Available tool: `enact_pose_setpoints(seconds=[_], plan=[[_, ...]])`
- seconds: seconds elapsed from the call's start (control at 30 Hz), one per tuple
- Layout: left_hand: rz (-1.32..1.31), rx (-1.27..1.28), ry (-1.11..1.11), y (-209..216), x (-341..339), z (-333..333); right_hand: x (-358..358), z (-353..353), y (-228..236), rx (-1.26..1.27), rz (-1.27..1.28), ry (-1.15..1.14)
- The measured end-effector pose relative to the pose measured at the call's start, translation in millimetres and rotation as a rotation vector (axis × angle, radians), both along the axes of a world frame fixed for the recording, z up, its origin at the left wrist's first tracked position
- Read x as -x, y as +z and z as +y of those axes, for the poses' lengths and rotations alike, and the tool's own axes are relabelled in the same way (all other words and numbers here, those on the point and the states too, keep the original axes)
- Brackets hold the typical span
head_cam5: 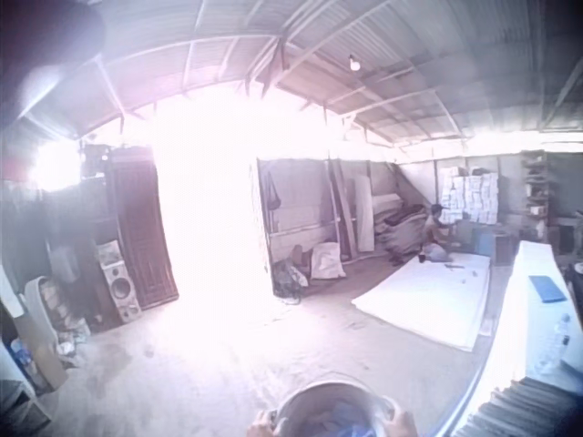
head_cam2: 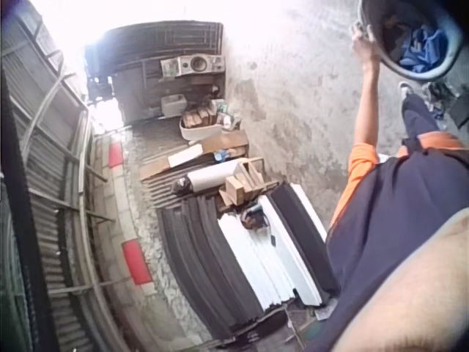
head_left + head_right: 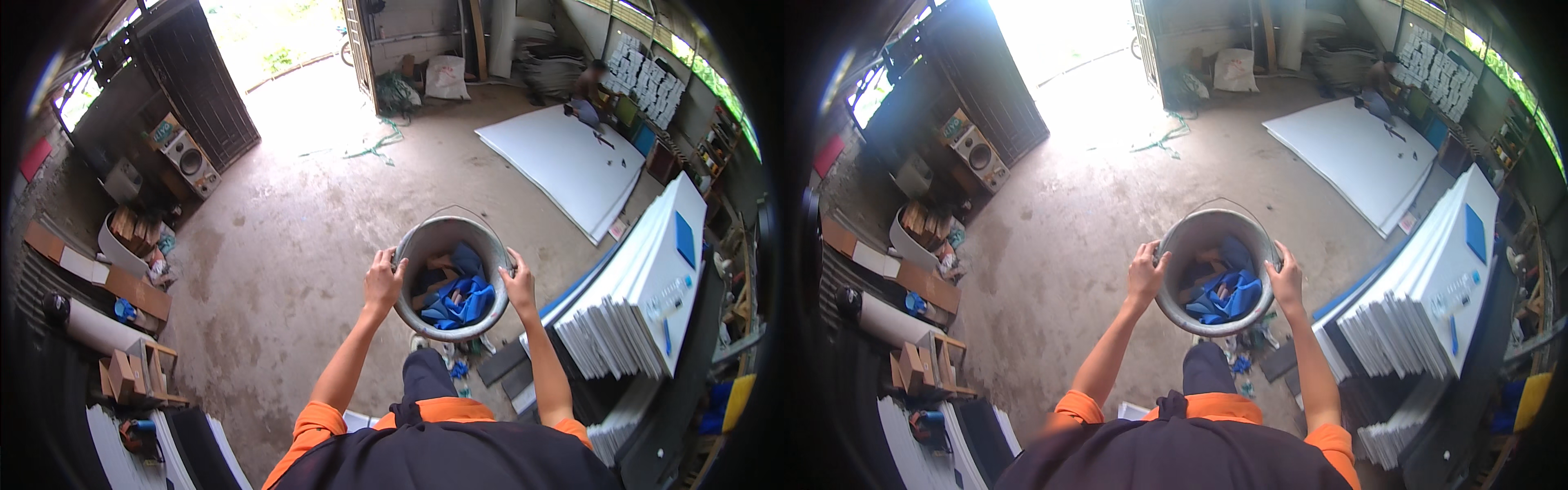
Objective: The person repeatedly picks up rectangular printing frames from a floor pile and stacks them onto a vertical rack. They handle the frames one by one, walking back and forth between the floor and the rack. Later, the person moves a bucket and a large white sack within the workshop.
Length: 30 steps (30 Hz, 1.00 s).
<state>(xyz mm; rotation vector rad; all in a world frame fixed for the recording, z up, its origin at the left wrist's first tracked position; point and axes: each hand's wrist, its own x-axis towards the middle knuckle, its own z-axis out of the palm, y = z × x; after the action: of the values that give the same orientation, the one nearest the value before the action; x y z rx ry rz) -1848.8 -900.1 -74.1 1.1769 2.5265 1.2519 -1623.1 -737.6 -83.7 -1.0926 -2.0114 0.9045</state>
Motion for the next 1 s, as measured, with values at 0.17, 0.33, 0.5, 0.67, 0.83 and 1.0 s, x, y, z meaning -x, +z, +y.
enact_pose_setpoints(seconds=[0.17, 0.33, 0.5, 0.67, 0.83, 1.0], plan=[[0.017, -0.021, -0.035, 1, 82, 116, 82, 102, -18, -0.025, 0.068, -0.071], [-0.011, -0.138, -0.149, 25, 135, 236, 123, 197, 9, 0.061, 0.088, -0.130], [-0.120, -0.159, -0.355, 19, 162, 379, 123, 291, 24, 0.026, 0.101, -0.293], [-0.157, -0.141, -0.638, -13, 168, 533, 113, 381, -12, 0.004, 0.127, -0.539], [-0.278, -0.088, -0.858, -27, 151, 669, 103, 448, -40, -0.123, 0.022, -0.798], [-0.299, -0.127, -1.081, -21, 101, 768, 63, 500, -47, -0.128, 0.025, -1.002]])
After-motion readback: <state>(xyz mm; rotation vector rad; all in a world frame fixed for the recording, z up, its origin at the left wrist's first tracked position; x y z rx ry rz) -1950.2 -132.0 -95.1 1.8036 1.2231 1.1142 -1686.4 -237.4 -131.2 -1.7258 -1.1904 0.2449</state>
